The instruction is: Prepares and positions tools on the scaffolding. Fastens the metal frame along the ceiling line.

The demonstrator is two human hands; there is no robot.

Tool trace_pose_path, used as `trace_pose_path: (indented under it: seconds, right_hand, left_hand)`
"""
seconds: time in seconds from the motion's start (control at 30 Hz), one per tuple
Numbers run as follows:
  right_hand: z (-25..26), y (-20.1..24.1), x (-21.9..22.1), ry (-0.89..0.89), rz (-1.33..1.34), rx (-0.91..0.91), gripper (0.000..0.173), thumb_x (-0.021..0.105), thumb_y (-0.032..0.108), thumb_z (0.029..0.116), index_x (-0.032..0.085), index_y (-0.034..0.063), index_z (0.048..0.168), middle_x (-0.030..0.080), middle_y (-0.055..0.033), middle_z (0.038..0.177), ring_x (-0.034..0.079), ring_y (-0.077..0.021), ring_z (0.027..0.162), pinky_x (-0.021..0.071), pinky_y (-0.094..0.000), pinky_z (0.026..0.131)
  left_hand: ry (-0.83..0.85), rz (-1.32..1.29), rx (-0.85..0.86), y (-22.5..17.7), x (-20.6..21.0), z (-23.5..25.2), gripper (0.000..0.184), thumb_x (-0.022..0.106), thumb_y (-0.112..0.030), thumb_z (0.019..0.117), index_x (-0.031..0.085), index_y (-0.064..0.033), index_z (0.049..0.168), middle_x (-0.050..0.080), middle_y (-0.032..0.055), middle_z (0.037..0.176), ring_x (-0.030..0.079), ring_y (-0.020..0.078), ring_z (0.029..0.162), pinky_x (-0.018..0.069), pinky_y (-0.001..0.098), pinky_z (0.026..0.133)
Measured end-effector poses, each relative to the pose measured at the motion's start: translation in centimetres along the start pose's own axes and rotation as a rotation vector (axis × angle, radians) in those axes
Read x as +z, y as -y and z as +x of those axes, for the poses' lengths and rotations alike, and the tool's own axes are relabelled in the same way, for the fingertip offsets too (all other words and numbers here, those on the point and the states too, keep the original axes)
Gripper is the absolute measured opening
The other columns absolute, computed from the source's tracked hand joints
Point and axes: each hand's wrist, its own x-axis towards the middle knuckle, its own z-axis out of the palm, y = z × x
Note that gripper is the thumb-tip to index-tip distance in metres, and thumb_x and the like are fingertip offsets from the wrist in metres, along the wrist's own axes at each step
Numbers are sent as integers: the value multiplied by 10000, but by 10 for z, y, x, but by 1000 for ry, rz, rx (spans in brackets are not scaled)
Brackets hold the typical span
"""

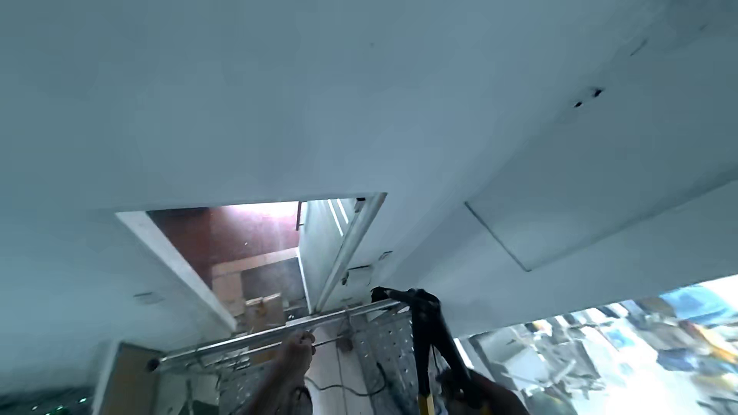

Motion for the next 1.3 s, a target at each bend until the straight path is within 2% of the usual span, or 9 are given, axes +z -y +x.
trace_pose_path:
  seconds: [0.07, 0.13, 0.23, 0.3, 0.37, 0.5, 0.63, 0.73, 1.3]
  right_hand:
    - [24, -6, 27, -96, -175, 83, 314, 688, 301, 987, 696, 61, 1189, 706, -87, 841, 659, -205, 619, 592, -406, 571]
    - [35, -18, 58, -168, -246, 149, 325, 668, 403, 982, 732, 108, 1101, 678, -42, 733, 606, -165, 520, 551, -370, 486]
    - [12, -4, 87, -168, -19, 119, 230, 619, 265, 1021, 652, 39, 1045, 617, -17, 695, 565, -128, 521, 521, -337, 483]
    - [-2, 8, 97, -91, 110, 71, 178, 586, 151, 1029, 646, 8, 1117, 667, -54, 787, 630, -167, 600, 576, -375, 551]
    - [11, 16, 114, 8, 126, 49, 289, 609, 146, 1024, 589, -3, 1272, 711, -137, 953, 695, -257, 719, 627, -451, 651]
    - [50, -3, 189, -225, -27, 94, 385, 723, 439, 935, 698, 90, 1097, 703, -61, 792, 621, -175, 540, 535, -344, 462]
    - [20, 25, 213, -138, 208, 224, 274, 603, 296, 1035, 653, 47, 1137, 681, -62, 798, 541, -107, 503, 483, -278, 446]
    - [2, 37, 226, -123, 315, 170, 203, 585, 229, 1047, 651, 50, 1114, 692, -53, 814, 543, -75, 519, 478, -246, 455]
    - [-23, 77, 284, -103, 471, 59, 197, 509, 252, 1084, 607, 85, 1117, 664, -17, 765, 518, -43, 501, 461, -220, 441]
  left_hand:
    - [-19, -137, -18, 18, -17, -21, 237, 447, -48, 1050, 637, -21, 1190, 694, 60, 955, 667, 132, 778, 573, 307, 718]
    - [-30, -241, 8, 21, -29, -45, 225, 477, -85, 1067, 654, -71, 1204, 736, 38, 1056, 723, 160, 865, 611, 337, 755]
    - [-1, -381, 83, 10, -44, -67, 228, 517, -113, 1067, 654, -84, 1248, 741, 51, 1178, 752, 218, 957, 647, 380, 800]
    - [18, -448, 98, 5, -52, -76, 235, 534, -87, 1055, 649, -41, 1255, 730, 82, 1186, 743, 219, 1001, 630, 369, 884]
    - [14, -512, 81, 5, -60, -79, 220, 559, -71, 1043, 654, 0, 1228, 729, 117, 1165, 735, 223, 1029, 616, 359, 932]
    - [-114, -708, 38, 16, -75, -97, 209, 589, -83, 1035, 653, 27, 1200, 738, 157, 1137, 748, 273, 990, 636, 404, 858]
    - [-204, -877, 202, -3, -88, -140, 226, 559, -70, 1047, 618, 53, 1228, 729, 199, 1157, 747, 320, 1000, 628, 436, 906]
    - [-168, -940, 354, -24, -79, -167, 204, 554, -48, 1044, 600, 78, 1197, 728, 241, 1133, 746, 350, 1013, 615, 455, 948]
    - [-172, -937, 639, -30, -99, -216, 149, 573, -56, 1038, 596, 54, 1136, 726, 244, 1158, 742, 358, 1034, 609, 459, 960]
